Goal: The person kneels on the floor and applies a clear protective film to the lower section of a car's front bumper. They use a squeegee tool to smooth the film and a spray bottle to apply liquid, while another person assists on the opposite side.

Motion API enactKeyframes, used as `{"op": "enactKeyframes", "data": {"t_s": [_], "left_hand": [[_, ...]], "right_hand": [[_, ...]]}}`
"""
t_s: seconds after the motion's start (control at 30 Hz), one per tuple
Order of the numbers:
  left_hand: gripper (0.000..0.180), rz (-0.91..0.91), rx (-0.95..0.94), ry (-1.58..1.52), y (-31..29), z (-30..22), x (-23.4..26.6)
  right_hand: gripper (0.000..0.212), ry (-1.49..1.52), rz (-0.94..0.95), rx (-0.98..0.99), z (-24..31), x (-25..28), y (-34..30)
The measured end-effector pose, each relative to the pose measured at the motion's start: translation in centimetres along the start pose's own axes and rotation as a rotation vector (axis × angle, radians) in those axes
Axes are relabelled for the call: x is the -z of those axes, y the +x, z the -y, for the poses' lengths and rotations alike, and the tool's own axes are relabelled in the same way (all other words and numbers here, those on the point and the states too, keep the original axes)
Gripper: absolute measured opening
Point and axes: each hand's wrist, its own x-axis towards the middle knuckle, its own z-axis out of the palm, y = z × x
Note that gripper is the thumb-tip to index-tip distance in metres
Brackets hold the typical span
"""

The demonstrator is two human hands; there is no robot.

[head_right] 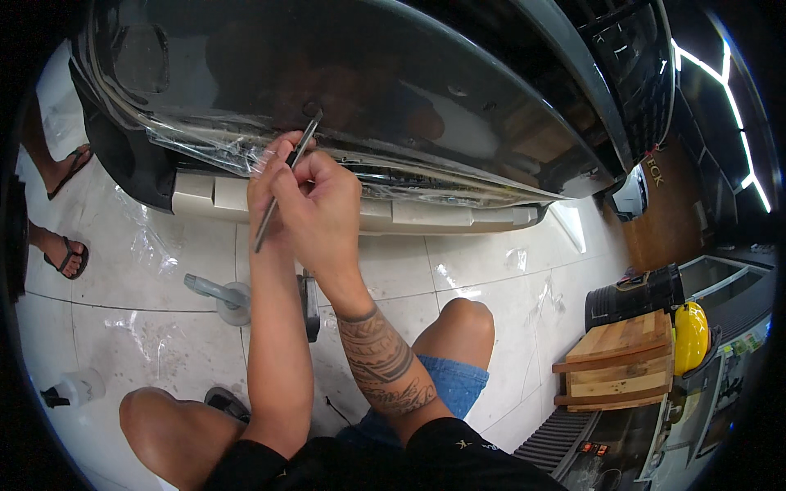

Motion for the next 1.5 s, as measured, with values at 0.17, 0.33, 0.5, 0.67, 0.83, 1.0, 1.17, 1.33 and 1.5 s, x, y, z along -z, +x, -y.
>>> {"op": "enactKeyframes", "data": {"t_s": [0.17, 0.33, 0.5, 0.67, 0.83, 1.0, 1.17, 1.33, 1.5], "left_hand": [[0.035, 0.056, 0.039, -0.103, 0.7, 1.1, 1.6], [0.032, -0.056, 0.036, -0.131, 0.4, 0.9, 1.0], [0.03, 0.035, -0.005, -0.593, 1.0, -0.3, -0.9], [0.028, 0.097, -0.013, -0.976, 0.4, -1.7, -3.4], [0.026, 0.138, -0.009, -1.171, 0.3, -2.5, -4.7], [0.024, 0.16, 0.002, -1.298, 0.1, -3.2, -5.3], [0.023, 0.183, 0.014, -1.375, 0.0, -3.1, -6.3], [0.021, 0.187, 0.035, -1.448, 0.0, -3.3, -6.5], [0.02, 0.184, 0.057, -1.514, -0.1, -3.6, -6.8]], "right_hand": [[0.02, 0.342, 0.079, -0.127, 1.8, -1.6, -0.1], [0.022, 0.419, 0.065, -0.184, 1.9, -2.9, 0.2], [0.018, 0.51, 0.093, -0.186, 2.0, -3.7, 0.4], [0.019, 0.687, 0.096, -0.183, 2.6, -4.5, 0.7], [0.019, 0.827, 0.08, -0.164, 2.8, -5.4, 0.9], [0.018, 0.919, 0.091, -0.146, 2.8, -5.9, 1.0], [0.016, 1.015, 0.098, -0.138, 2.9, -6.1, 1.2], [0.015, 1.133, 0.115, -0.181, 2.7, -6.7, 1.4], [0.014, 1.222, 0.164, -0.152, 2.1, -7.1, 1.7]]}}
